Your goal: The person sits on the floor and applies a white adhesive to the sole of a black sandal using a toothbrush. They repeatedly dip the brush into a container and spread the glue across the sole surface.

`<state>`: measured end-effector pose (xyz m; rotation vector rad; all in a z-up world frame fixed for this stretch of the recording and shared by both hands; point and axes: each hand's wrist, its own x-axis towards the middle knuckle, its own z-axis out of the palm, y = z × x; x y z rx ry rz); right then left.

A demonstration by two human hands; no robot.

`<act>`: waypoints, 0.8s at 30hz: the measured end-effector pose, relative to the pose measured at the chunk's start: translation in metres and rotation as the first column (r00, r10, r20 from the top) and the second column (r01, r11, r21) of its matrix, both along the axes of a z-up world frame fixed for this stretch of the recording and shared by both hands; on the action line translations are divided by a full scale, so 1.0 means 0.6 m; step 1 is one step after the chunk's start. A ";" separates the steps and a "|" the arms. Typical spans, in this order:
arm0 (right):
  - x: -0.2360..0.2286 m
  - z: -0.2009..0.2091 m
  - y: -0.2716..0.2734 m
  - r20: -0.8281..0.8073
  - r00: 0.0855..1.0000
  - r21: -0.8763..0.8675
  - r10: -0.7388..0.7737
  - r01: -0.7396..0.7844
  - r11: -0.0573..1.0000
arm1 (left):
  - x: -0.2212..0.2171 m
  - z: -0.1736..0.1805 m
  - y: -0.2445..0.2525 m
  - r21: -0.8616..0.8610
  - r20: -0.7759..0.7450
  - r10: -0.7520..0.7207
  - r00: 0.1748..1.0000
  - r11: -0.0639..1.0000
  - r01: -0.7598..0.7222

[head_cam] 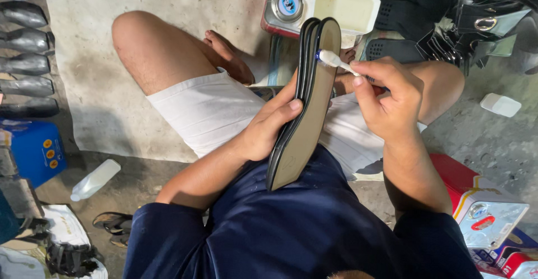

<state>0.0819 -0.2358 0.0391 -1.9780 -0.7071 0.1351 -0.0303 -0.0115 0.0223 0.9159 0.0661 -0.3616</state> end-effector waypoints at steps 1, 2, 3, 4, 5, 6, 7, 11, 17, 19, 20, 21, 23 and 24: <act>-0.002 0.000 -0.001 -0.006 1.000 0.005 0.009 -0.009 1.000 | 0.002 0.000 -0.001 0.002 -0.002 0.007 1.000 1.000 -0.007; -0.003 0.001 -0.001 -0.012 1.000 0.009 0.017 -0.017 1.000 | 0.005 0.000 -0.001 0.009 -0.002 0.021 1.000 1.000 -0.021; -0.004 0.001 -0.001 -0.018 1.000 0.013 0.026 -0.026 1.000 | 0.006 0.001 -0.002 0.017 -0.002 0.034 0.999 0.999 -0.034; -0.006 0.003 -0.002 -0.015 0.999 0.007 0.029 -0.029 1.000 | 0.008 0.001 -0.003 0.025 -0.001 0.048 0.999 0.999 -0.048; -0.008 0.004 -0.001 -0.013 0.999 0.000 0.032 -0.032 0.999 | 0.009 0.001 -0.004 0.049 0.033 0.069 0.997 0.996 -0.070; -0.011 0.006 -0.001 -0.012 0.999 -0.007 0.036 -0.036 0.999 | 0.010 0.001 -0.005 0.071 0.065 0.089 0.994 0.993 -0.094; -0.013 0.008 0.000 -0.015 0.999 -0.008 0.039 -0.039 0.999 | 0.012 0.001 -0.006 0.092 0.097 0.109 0.989 0.989 -0.118; -0.024 0.018 0.006 -0.028 0.997 0.006 0.067 -0.067 0.998 | 0.018 0.001 -0.008 0.096 0.082 0.152 0.985 0.982 -0.160; -0.044 0.028 0.015 -0.066 0.997 -0.002 0.036 -0.036 0.999 | 0.032 -0.004 -0.017 0.115 0.193 0.271 0.943 0.948 -0.296; -0.050 0.031 0.017 -0.069 0.997 -0.004 0.034 -0.034 0.999 | 0.035 -0.008 -0.019 0.138 0.197 0.305 0.932 0.932 -0.334; -0.054 0.033 0.018 -0.065 0.997 -0.007 0.037 -0.038 0.999 | 0.037 -0.011 -0.020 0.155 0.202 0.321 0.925 0.922 -0.354; -0.057 0.034 0.018 -0.060 0.997 -0.011 0.041 -0.042 0.999 | 0.038 -0.013 -0.021 0.172 0.207 0.336 0.919 0.912 -0.372; -0.062 0.037 0.020 -0.051 0.998 -0.010 0.043 -0.043 0.999 | 0.041 -0.018 -0.022 0.171 0.203 0.365 0.909 0.900 -0.400; -0.064 0.038 0.021 -0.047 0.998 -0.008 0.043 -0.043 0.999 | 0.043 -0.021 -0.022 0.154 0.195 0.379 0.905 0.899 -0.409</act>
